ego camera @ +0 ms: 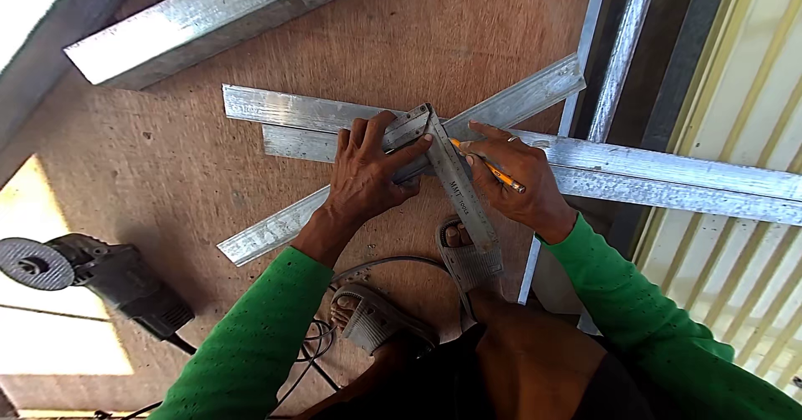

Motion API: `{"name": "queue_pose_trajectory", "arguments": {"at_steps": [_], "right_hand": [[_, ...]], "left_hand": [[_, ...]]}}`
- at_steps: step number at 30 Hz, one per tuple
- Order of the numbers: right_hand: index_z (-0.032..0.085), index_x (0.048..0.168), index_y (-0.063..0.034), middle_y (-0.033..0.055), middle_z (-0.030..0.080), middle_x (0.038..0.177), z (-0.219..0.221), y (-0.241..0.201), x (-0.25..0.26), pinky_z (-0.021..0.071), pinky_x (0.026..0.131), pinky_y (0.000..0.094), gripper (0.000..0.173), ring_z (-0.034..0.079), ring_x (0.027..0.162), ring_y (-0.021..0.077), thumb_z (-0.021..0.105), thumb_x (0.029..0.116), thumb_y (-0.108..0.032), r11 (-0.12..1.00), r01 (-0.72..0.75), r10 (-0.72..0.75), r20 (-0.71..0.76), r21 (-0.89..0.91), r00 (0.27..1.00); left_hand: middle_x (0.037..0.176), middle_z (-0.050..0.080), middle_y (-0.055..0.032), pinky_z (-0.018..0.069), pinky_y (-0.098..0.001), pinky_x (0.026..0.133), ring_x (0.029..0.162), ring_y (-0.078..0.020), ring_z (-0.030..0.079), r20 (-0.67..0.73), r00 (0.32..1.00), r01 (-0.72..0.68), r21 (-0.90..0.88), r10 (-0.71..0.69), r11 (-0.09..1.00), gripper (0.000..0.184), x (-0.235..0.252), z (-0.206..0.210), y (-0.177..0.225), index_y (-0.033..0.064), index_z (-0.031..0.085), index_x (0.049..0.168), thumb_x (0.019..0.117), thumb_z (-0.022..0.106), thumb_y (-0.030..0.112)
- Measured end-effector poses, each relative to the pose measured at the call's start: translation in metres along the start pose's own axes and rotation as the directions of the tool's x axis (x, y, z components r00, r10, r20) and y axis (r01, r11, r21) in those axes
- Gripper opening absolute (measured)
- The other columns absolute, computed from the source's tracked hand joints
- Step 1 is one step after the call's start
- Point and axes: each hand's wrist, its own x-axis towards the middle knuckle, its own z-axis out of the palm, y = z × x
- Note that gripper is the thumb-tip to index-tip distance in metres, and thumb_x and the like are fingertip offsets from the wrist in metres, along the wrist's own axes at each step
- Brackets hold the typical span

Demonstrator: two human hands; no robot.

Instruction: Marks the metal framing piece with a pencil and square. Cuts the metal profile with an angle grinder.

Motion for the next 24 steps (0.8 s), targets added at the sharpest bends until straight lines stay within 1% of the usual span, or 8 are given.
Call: {"name": "queue_pose_trajectory", "arguments": {"at_steps": [3, 10, 13, 16, 18, 20, 22, 24], "right_hand": [[0.075, 0.112, -0.0013, 0.0173, 0.07, 0.126, -0.003, 0.0, -0.011, 0.055, 0.102, 0.0355, 0.023, 0.065, 0.124, 0.0283, 0.06, 0.0992, -0.012, 1.0, 0.029, -0.028, 0.014, -0.01, 0.999], [0.076, 0.111, -0.0053, 0.0074, 0.076, 0.106, -0.003, -0.007, -0.012, 0.0498, 0.103, 0.0464, 0.023, 0.062, 0.125, 0.0308, 0.058, 0.0994, -0.015, 0.99, 0.039, -0.035, 0.03, -0.132, 0.999], [0.076, 0.097, -0.0084, 0.0027, 0.071, 0.087, -0.006, -0.013, -0.04, 0.053, 0.082, 0.0367, 0.025, 0.066, 0.098, 0.0194, 0.055, 0.0981, -0.021, 0.986, -0.065, 0.074, 0.053, -0.154, 0.996], [0.072, 0.116, -0.008, 0.0016, 0.068, 0.083, 0.01, -0.007, -0.062, 0.0558, 0.059, 0.0287, 0.031, 0.063, 0.067, 0.0087, 0.05, 0.1071, -0.028, 0.947, -0.318, 0.313, 0.087, 0.051, 0.946], [0.067, 0.128, -0.0111, 0.0032, 0.065, 0.08, 0.022, -0.003, -0.063, 0.0536, 0.058, 0.0327, 0.036, 0.061, 0.063, 0.0119, 0.047, 0.1095, -0.035, 0.865, -0.477, 0.45, 0.177, 0.158, 0.875], [0.064, 0.123, -0.0111, 0.0041, 0.064, 0.078, 0.03, -0.007, -0.059, 0.0565, 0.058, 0.0333, 0.032, 0.064, 0.063, 0.0136, 0.045, 0.1101, -0.033, 0.792, -0.558, 0.509, 0.236, 0.249, 0.828], [0.063, 0.111, -0.0083, 0.0032, 0.059, 0.068, 0.032, -0.016, -0.058, 0.0554, 0.049, 0.0304, 0.028, 0.061, 0.053, 0.0126, 0.043, 0.1105, -0.028, 0.794, -0.534, 0.52, 0.131, 0.289, 0.844], [0.063, 0.112, -0.0078, 0.0017, 0.057, 0.065, 0.024, -0.015, -0.061, 0.0526, 0.045, 0.0306, 0.03, 0.058, 0.049, 0.0119, 0.042, 0.1105, -0.029, 0.848, -0.475, 0.496, -0.037, 0.234, 0.867]], "left_hand": [[0.138, 0.054, -0.0236, 0.0407, -0.0525, 0.08, 0.107, -0.0397, 0.055, -0.003, 1.0, 0.004, -0.001, -0.004, 1.0, 0.058, -0.001, 0.0, 0.0, 0.0379, 0.064, 0.139, 0.0827, 0.071, 0.049], [0.138, 0.054, -0.0232, 0.0414, -0.0522, 0.081, 0.108, -0.0397, 0.055, 0.002, 1.0, 0.007, -0.002, -0.007, 1.0, 0.058, -0.001, -0.001, 0.0, 0.0382, 0.064, 0.139, 0.0827, 0.072, 0.049], [0.138, 0.054, -0.0223, 0.0416, -0.0521, 0.082, 0.109, -0.0394, 0.055, -0.008, 1.0, 0.008, 0.003, -0.007, 1.0, 0.059, 0.0, -0.001, 0.0, 0.039, 0.064, 0.139, 0.0811, 0.073, 0.052], [0.138, 0.054, -0.0224, 0.0418, -0.052, 0.082, 0.109, -0.0391, 0.055, -0.005, 1.0, 0.016, 0.009, -0.016, 1.0, 0.06, -0.001, 0.0, -0.001, 0.0392, 0.063, 0.139, 0.0812, 0.073, 0.054], [0.139, 0.054, -0.0217, 0.0413, -0.0519, 0.082, 0.11, -0.0386, 0.055, 0.002, 1.0, 0.014, 0.022, -0.014, 1.0, 0.061, 0.0, 0.0, -0.001, 0.0399, 0.063, 0.14, 0.0816, 0.071, 0.055], [0.141, 0.052, -0.0221, 0.0417, -0.0533, 0.083, 0.112, -0.0408, 0.055, -0.012, 1.0, 0.007, 0.044, -0.007, 0.999, 0.065, -0.002, 0.0, 0.0, 0.0394, 0.06, 0.143, 0.0805, 0.074, 0.051], [0.15, 0.045, -0.0253, 0.042, -0.0577, 0.091, 0.123, -0.0464, 0.051, -0.06, 0.998, 0.032, 0.067, -0.028, 0.997, 0.084, -0.009, 0.0, 0.004, 0.0368, 0.048, 0.152, 0.0756, 0.081, 0.044], [0.157, 0.034, -0.0317, 0.0406, -0.061, 0.097, 0.132, -0.0511, 0.045, -0.148, 0.985, 0.098, 0.087, -0.085, 0.991, 0.104, -0.015, 0.002, 0.006, 0.0271, 0.036, 0.159, 0.0696, 0.087, 0.043]]}}
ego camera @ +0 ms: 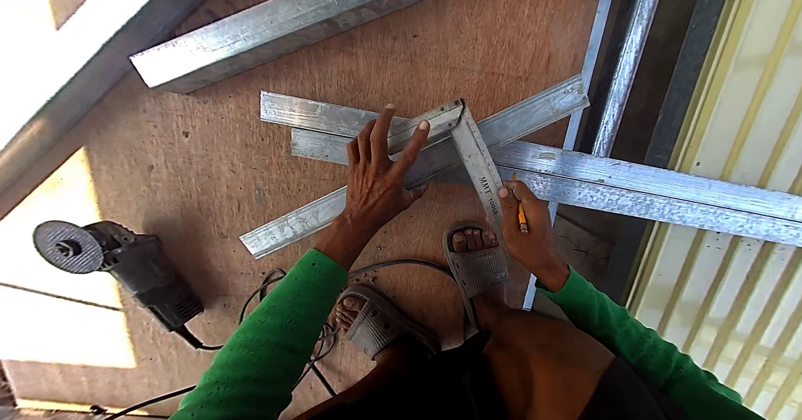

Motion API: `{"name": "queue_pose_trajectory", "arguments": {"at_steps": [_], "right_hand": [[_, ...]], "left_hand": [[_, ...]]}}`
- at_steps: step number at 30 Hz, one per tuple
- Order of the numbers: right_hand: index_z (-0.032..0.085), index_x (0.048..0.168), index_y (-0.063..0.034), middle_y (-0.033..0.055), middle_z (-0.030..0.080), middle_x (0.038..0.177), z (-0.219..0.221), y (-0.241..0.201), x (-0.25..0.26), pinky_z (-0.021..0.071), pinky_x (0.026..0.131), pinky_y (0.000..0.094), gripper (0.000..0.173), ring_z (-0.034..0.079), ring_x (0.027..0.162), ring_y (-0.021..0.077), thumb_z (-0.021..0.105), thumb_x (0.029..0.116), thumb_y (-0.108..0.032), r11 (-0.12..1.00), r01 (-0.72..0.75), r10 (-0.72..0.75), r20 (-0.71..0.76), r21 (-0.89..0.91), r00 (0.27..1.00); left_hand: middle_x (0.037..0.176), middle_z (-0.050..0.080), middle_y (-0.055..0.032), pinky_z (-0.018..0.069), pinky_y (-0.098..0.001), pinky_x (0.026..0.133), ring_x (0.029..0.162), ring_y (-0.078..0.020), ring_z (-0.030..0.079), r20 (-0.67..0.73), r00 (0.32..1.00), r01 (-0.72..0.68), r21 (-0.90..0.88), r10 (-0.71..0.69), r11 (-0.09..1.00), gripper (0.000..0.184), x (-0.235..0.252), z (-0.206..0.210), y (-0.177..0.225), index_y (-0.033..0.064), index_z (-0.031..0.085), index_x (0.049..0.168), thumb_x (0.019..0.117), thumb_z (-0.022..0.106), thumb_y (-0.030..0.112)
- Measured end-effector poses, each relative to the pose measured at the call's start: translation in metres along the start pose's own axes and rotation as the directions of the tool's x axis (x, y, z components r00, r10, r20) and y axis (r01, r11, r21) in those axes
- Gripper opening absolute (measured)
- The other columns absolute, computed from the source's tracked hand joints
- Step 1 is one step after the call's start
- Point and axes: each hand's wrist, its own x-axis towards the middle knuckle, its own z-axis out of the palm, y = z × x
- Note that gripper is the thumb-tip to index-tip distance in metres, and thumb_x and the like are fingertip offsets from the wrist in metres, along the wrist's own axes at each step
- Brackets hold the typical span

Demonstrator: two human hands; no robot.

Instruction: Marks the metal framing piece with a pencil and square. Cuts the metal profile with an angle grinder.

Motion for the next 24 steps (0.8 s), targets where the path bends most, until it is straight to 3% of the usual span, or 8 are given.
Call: {"name": "queue_pose_trajectory", "arguments": {"at_steps": [3, 5, 6, 8, 11, 14, 17, 24], "right_hand": [[0.06, 0.12, -0.0056, 0.002, 0.061, 0.074, -0.029, 0.0, 0.002, 0.0579, 0.048, 0.0323, 0.033, 0.063, 0.054, 0.0113, 0.04, 0.1115, -0.031, 0.997, 0.055, -0.064, -0.2, -0.051, 0.978], [0.058, 0.121, -0.0048, 0.0021, 0.063, 0.078, -0.045, 0.0, 0.004, 0.0607, 0.051, 0.0341, 0.032, 0.066, 0.058, 0.0123, 0.04, 0.1118, -0.03, 0.997, 0.071, -0.077, -0.313, -0.03, 0.947], [0.057, 0.122, -0.0048, 0.0022, 0.064, 0.08, -0.051, 0.001, 0.005, 0.0623, 0.052, 0.0355, 0.031, 0.068, 0.06, 0.0133, 0.04, 0.1119, -0.029, 0.997, 0.081, -0.078, -0.361, -0.006, 0.929], [0.056, 0.122, -0.0046, 0.0022, 0.065, 0.083, -0.06, 0.003, 0.007, 0.0636, 0.055, 0.0372, 0.03, 0.07, 0.063, 0.0147, 0.039, 0.1122, -0.028, 0.993, 0.114, -0.095, -0.434, 0.017, 0.896], [0.056, 0.12, -0.0035, 0.0019, 0.067, 0.086, -0.069, 0.006, 0.005, 0.0648, 0.058, 0.0374, 0.028, 0.072, 0.066, 0.0148, 0.04, 0.1122, -0.025, 0.983, 0.185, -0.164, -0.486, -0.004, 0.858], [0.056, 0.117, -0.0045, 0.0005, 0.067, 0.083, -0.072, 0.005, 0.004, 0.0648, 0.055, 0.0361, 0.026, 0.071, 0.064, 0.0135, 0.04, 0.1123, -0.026, 0.974, 0.224, -0.214, -0.485, -0.039, 0.848], [0.056, 0.118, -0.0012, 0.0033, 0.065, 0.085, -0.072, 0.001, 0.007, 0.0644, 0.056, 0.0359, 0.029, 0.071, 0.065, 0.0131, 0.041, 0.1118, -0.025, 0.965, 0.247, -0.259, -0.435, -0.084, 0.863], [0.059, 0.123, 0.0016, 0.0064, 0.068, 0.087, -0.083, -0.015, 0.027, 0.06, 0.056, 0.0263, 0.028, 0.067, 0.066, 0.0088, 0.059, 0.1044, -0.019, 0.915, 0.373, -0.397, -0.173, -0.154, 0.901]], "left_hand": [[0.164, 0.023, -0.0303, 0.0344, -0.0645, 0.108, 0.145, -0.0503, 0.033, 0.065, 0.99, 0.12, 0.064, -0.124, 0.991, 0.115, -0.011, 0.0, 0.002, 0.0109, 0.028, 0.161, 0.0681, 0.088, 0.042], [0.162, 0.034, -0.0226, 0.0289, -0.0659, 0.113, 0.149, -0.0485, 0.027, 0.188, 0.969, 0.147, 0.069, -0.158, 0.987, 0.093, -0.013, 0.004, 0.0, 0.0102, 0.047, 0.152, 0.0724, 0.084, 0.042], [0.158, 0.043, -0.0169, 0.0298, -0.0644, 0.114, 0.149, -0.046, 0.03, 0.224, 0.961, 0.153, 0.051, -0.16, 0.987, 0.077, -0.011, 0.006, 0.0, 0.0119, 0.057, 0.142, 0.0747, 0.082, 0.041], [0.149, 0.056, -0.0112, 0.0418, -0.0606, 0.108, 0.144, -0.0411, 0.043, 0.241, 0.958, 0.154, 0.017, -0.153, 0.988, 0.063, -0.005, 0.006, 0.0, 0.0105, 0.061, 0.136, 0.0797, 0.081, 0.032], [0.133, 0.066, -0.0155, 0.0551, -0.0571, 0.087, 0.121, -0.0398, 0.064, 0.125, 0.988, 0.09, 0.027, -0.093, 0.996, 0.063, 0.01, 0.0, -0.008, 0.0092, 0.059, 0.137, 0.0793, 0.083, 0.02], [0.123, 0.065, -0.0207, 0.0524, -0.0545, 0.078, 0.104, -0.0419, 0.065, 0.09, 0.996, 0.006, 0.074, -0.013, 0.997, 0.064, 0.021, -0.004, -0.017, 0.0191, 0.056, 0.144, 0.0877, 0.078, 0.039], [0.124, 0.057, -0.027, 0.0456, -0.0581, 0.083, 0.103, -0.0464, 0.06, 0.163, 0.987, -0.034, 0.159, 0.008, 0.987, 0.068, 0.02, -0.004, -0.008, 0.0311, 0.041, 0.157, 0.0972, 0.06, 0.058], [0.123, 0.057, -0.0229, 0.0408, -0.0598, 0.085, 0.109, -0.0453, 0.056, 0.129, 0.992, -0.038, 0.171, 0.015, 0.985, 0.056, -0.001, 0.013, 0.004, 0.036, 0.041, 0.157, 0.1038, 0.055, 0.046]]}}
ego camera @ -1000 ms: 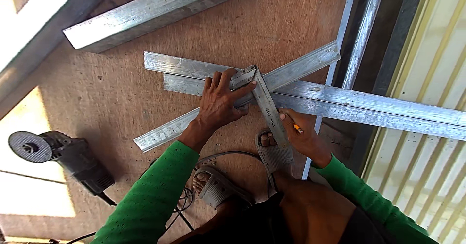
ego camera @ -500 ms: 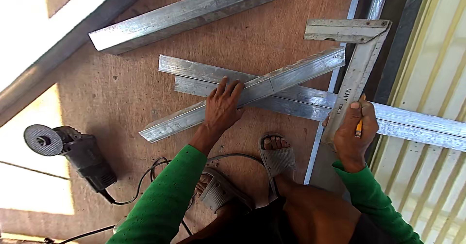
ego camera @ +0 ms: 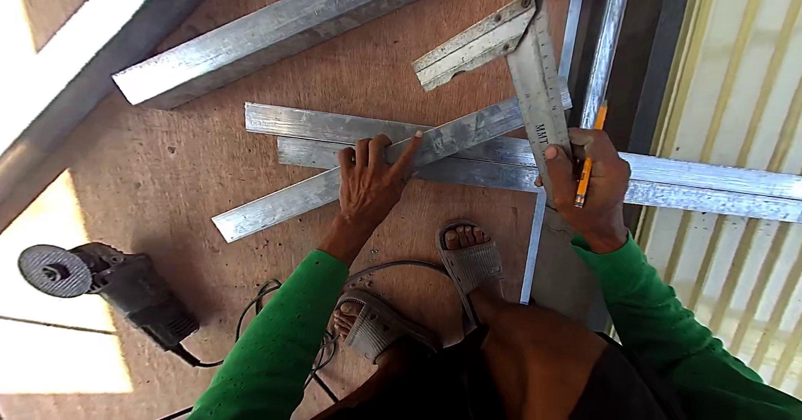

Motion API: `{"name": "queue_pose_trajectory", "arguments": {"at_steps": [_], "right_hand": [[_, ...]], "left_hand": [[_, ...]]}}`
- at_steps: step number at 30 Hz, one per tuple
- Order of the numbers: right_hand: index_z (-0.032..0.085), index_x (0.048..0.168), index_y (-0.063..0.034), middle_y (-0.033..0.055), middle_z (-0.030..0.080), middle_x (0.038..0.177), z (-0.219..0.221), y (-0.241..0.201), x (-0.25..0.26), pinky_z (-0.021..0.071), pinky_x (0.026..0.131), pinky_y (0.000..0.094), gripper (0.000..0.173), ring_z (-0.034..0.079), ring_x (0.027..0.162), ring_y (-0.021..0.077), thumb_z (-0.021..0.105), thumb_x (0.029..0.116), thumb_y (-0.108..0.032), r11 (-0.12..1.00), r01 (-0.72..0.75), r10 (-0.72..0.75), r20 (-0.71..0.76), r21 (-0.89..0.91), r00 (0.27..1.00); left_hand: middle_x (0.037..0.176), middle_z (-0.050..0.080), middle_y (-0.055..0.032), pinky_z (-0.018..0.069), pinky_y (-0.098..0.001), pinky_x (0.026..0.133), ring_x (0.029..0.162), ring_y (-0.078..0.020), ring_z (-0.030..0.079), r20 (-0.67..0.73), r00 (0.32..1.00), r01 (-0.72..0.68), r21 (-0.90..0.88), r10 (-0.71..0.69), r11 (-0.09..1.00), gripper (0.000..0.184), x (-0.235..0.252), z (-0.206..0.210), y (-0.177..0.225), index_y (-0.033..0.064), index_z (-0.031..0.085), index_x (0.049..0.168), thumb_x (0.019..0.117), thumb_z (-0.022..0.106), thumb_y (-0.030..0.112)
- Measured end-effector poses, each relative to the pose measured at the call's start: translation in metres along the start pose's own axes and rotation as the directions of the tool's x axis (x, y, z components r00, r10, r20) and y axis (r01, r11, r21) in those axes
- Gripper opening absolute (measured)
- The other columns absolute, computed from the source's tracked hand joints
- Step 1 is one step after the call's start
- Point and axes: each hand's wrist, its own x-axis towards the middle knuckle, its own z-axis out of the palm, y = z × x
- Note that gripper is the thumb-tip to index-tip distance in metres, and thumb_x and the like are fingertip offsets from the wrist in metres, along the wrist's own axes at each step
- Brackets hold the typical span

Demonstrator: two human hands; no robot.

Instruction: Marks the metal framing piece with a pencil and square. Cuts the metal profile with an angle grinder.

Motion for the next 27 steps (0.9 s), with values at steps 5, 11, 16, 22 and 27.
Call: {"name": "queue_pose_trajectory", "arguments": {"at_steps": [5, 11, 16, 22, 27], "right_hand": [[0.065, 0.113, 0.0063, 0.0065, 0.069, 0.085, -0.004, -0.003, 0.043, 0.0585, 0.061, 0.0226, 0.023, 0.066, 0.068, 0.005, 0.06, 0.1013, -0.013, 0.969, 0.224, -0.24, 0.194, 0.102, 0.951], [0.068, 0.108, 0.0056, 0.0039, 0.068, 0.086, -0.005, -0.034, 0.09, 0.0563, 0.062, 0.0181, 0.022, 0.063, 0.07, 0.001, 0.062, 0.0978, -0.013, 0.862, 0.427, -0.496, 0.28, 0.274, 0.822], [0.071, 0.12, 0.0019, 0.0165, 0.074, 0.115, 0.014, -0.051, 0.085, 0.0548, 0.092, 0.0405, 0.028, 0.069, 0.106, 0.024, 0.065, 0.0986, -0.015, 0.881, 0.465, -0.473, -0.134, -0.085, 0.871], [0.058, 0.127, 0.0005, 0.0087, 0.07, 0.093, 0.065, -0.037, -0.026, 0.0573, 0.05, 0.0273, 0.032, 0.065, 0.063, 0.0136, 0.05, 0.1089, -0.024, 0.882, -0.132, 0.081, 0.13, 0.453, 0.988], [0.062, 0.131, -0.0062, 0.0052, 0.064, 0.075, 0.097, -0.027, -0.052, 0.0532, 0.046, 0.0304, 0.038, 0.059, 0.053, 0.0125, 0.057, 0.1059, -0.034, 0.94, -0.292, 0.258, 0.194, 0.176, 0.946]], "left_hand": [[0.148, 0.051, -0.0162, 0.042, -0.0416, 0.114, 0.137, -0.0233, 0.049, -0.021, 0.995, 0.046, -0.749, -0.093, 0.661, 0.061, 0.009, -0.039, -0.031, -0.0001, 0.05, 0.144, 0.0964, 0.06, 0.037], [0.119, 0.067, -0.0124, 0.0629, -0.038, 0.074, 0.09, -0.026, 0.07, 0.079, 0.99, 0.096, -0.985, 0.119, -0.145, 0.06, 0.014, -0.147, -0.046, 0.0108, 0.055, 0.135, 0.1041, 0.038, 0.059], [0.102, 0.065, -0.0042, 0.0542, -0.0261, 0.063, 0.077, -0.014, 0.063, -0.103, 0.99, -0.094, -0.991, -0.094, 0.093, 0.042, -0.006, -0.162, -0.03, 0.0076, 0.059, 0.125, 0.1042, 0.053, 0.043], [0.118, 0.063, -0.0135, 0.0547, -0.0271, 0.086, 0.1, -0.0158, 0.063, -0.173, 0.984, -0.136, -0.608, 0.036, 0.782, 0.052, 0.002, -0.101, 0.035, 0.0061, 0.061, 0.141, 0.0944, 0.073, 0.024], [0.113, 0.065, -0.0165, 0.054, -0.0438, 0.087, 0.1, -0.0306, 0.064, -0.09, 0.994, -0.093, -0.398, 0.062, 0.913, 0.045, -0.014, -0.028, 0.04, 0.013, 0.063, 0.14, 0.0981, 0.07, 0.026]]}}
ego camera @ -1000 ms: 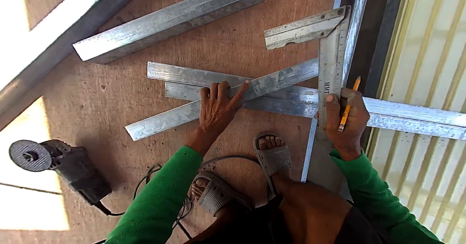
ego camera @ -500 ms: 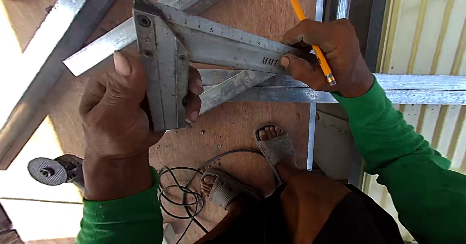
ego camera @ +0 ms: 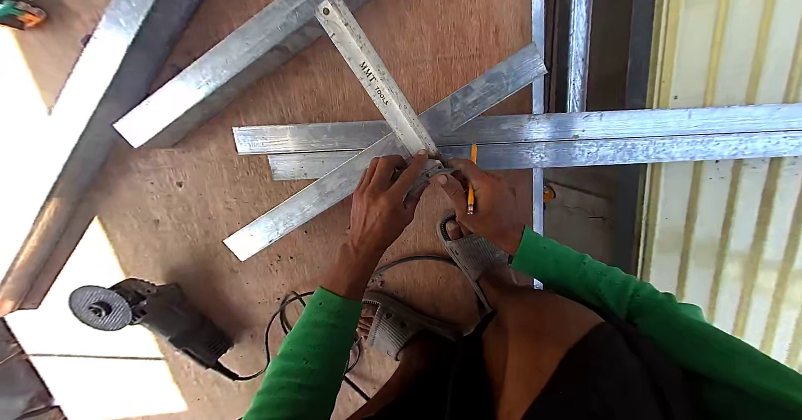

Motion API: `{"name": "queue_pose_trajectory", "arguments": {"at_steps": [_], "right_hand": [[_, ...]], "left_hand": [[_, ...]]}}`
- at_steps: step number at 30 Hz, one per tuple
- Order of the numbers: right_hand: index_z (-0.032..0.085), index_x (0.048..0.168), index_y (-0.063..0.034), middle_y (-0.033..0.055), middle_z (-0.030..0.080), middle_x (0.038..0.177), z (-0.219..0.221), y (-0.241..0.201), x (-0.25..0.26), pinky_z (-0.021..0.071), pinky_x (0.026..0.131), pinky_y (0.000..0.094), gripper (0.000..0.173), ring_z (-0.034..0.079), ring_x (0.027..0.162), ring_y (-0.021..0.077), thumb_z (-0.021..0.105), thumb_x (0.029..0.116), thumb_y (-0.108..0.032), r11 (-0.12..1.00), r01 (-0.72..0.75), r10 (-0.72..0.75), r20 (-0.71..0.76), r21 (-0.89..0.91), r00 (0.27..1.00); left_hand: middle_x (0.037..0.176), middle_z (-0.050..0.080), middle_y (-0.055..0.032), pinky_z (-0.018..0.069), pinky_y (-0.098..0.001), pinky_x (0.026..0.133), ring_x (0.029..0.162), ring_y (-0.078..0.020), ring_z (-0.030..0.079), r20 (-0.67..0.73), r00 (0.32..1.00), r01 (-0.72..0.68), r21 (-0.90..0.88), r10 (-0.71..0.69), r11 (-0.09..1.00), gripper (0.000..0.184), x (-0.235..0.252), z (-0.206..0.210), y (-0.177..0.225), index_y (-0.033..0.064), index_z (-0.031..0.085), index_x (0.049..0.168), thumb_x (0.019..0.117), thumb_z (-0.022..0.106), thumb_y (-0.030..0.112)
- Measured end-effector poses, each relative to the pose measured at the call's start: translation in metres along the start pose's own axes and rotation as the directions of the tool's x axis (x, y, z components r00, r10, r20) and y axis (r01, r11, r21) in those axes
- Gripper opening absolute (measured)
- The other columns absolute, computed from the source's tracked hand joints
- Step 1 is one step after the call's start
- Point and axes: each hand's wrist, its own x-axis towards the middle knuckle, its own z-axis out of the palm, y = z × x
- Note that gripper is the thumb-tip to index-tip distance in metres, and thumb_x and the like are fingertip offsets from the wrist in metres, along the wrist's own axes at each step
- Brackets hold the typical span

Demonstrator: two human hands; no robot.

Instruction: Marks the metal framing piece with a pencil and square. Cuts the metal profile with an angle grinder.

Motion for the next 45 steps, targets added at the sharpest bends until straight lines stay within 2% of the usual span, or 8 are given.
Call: {"name": "queue_pose_trajectory", "arguments": {"at_steps": [5, 14, 19, 21, 23, 37, 41, 45], "right_hand": [[0.063, 0.116, -0.0106, 0.0049, 0.06, 0.069, 0.004, 0.006, 0.005, 0.0481, 0.039, 0.0301, 0.029, 0.054, 0.047, 0.0138, 0.057, 0.1055, -0.037, 0.994, -0.063, 0.063, -0.01, -0.094, 0.998], [0.065, 0.111, -0.0081, 0.0054, 0.059, 0.07, 0.004, 0.015, 0.008, 0.0471, 0.041, 0.0303, 0.026, 0.053, 0.048, 0.014, 0.061, 0.1042, -0.033, 0.986, -0.031, 0.028, -0.021, -0.164, 0.999], [0.064, 0.11, -0.0093, 0.0048, 0.057, 0.068, 0.004, 0.012, 0.008, 0.0442, 0.038, 0.0306, 0.03, 0.051, 0.046, 0.0149, 0.059, 0.1046, -0.038, 0.983, -0.089, 0.091, 0.002, -0.159, 0.996], [0.064, 0.11, -0.0099, 0.0049, 0.056, 0.066, 0.003, 0.012, 0.009, 0.0435, 0.038, 0.0313, 0.031, 0.051, 0.045, 0.0155, 0.058, 0.1048, -0.039, 0.981, -0.105, 0.108, 0.008, -0.163, 0.994], [0.065, 0.111, -0.0095, 0.0051, 0.057, 0.067, 0.002, 0.014, 0.009, 0.0439, 0.039, 0.032, 0.031, 0.051, 0.046, 0.0159, 0.058, 0.1046, -0.039, 0.982, -0.099, 0.102, 0.012, -0.159, 0.995], [0.062, 0.127, -0.0096, 0.0072, 0.058, 0.072, -0.012, 0.012, 0.009, 0.0422, 0.039, 0.0316, 0.039, 0.051, 0.047, 0.0166, 0.047, 0.109, -0.04, 0.98, -0.02, 0.022, 0.005, -0.197, 1.0], [0.067, 0.131, -0.0113, 0.0091, 0.059, 0.099, -0.03, 0.016, 0.013, 0.0486, 0.053, 0.0309, 0.042, 0.058, 0.068, 0.0153, 0.04, 0.1112, -0.037, 0.969, 0.028, -0.052, -0.092, -0.245, 0.994], [0.063, 0.136, -0.0018, 0.0109, 0.071, 0.111, -0.049, 0.015, 0.014, 0.0568, 0.062, 0.0301, 0.038, 0.067, 0.079, 0.0134, 0.047, 0.1091, -0.023, 0.962, 0.182, -0.209, -0.122, -0.202, 0.97]], "left_hand": [[0.113, 0.064, -0.0162, 0.0494, -0.0466, 0.085, 0.104, -0.0344, 0.061, 0.031, 0.999, -0.033, 0.194, 0.027, 0.98, 0.043, 0.0, 0.012, -0.002, 0.0165, 0.062, 0.142, 0.1006, 0.066, 0.028], [0.117, 0.062, -0.0147, 0.0405, -0.0506, 0.089, 0.111, -0.0366, 0.054, -0.007, 0.999, 0.037, 0.313, -0.037, 0.949, 0.039, 0.001, 0.017, 0.008, 0.0274, 0.064, 0.139, 0.1007, 0.064, 0.035], [0.134, 0.054, -0.0188, 0.0359, -0.0572, 0.105, 0.127, -0.041, 0.046, -0.011, 0.999, 0.041, 0.249, -0.039, 0.968, 0.037, 0.005, 0.017, 0.004, 0.0277, 0.068, 0.134, 0.0977, 0.067, 0.036], [0.154, 0.043, -0.0217, 0.024, -0.064, 0.12, 0.146, -0.0457, 0.033, 0.054, 0.996, 0.059, 0.2, -0.071, 0.978, 0.038, 0.007, 0.017, 0.001, 0.0264, 0.067, 0.134, 0.0976, 0.066, 0.038], [0.164, 0.031, -0.0219, 0.0153, -0.0677, 0.122, 0.152, -0.0468, 0.024, 0.113, 0.989, 0.073, 0.198, -0.097, 0.978, 0.04, 0.009, 0.017, -0.002, 0.0272, 0.066, 0.135, 0.0977, 0.065, 0.042], [0.152, 0.047, -0.0217, 0.0302, -0.0591, 0.118, 0.142, -0.0407, 0.043, 0.057, 0.997, 0.05, 0.105, -0.057, 0.993, 0.041, 0.012, 0.007, -0.004, 0.0182, 0.071, 0.129, 0.093, 0.073, 0.037], [0.149, 0.051, -0.0215, 0.03, -0.0587, 0.118, 0.14, -0.0407, 0.046, 0.046, 0.997, 0.057, 0.103, -0.062, 0.993, 0.037, 0.014, 0.009, -0.007, 0.0202, 0.072, 0.127, 0.0938, 0.073, 0.037], [0.151, 0.05, -0.0209, 0.0298, -0.0599, 0.118, 0.141, -0.0405, 0.045, 0.057, 0.995, 0.077, 0.106, -0.084, 0.991, 0.038, 0.015, 0.007, -0.005, 0.0213, 0.072, 0.128, 0.0933, 0.073, 0.036]]}}
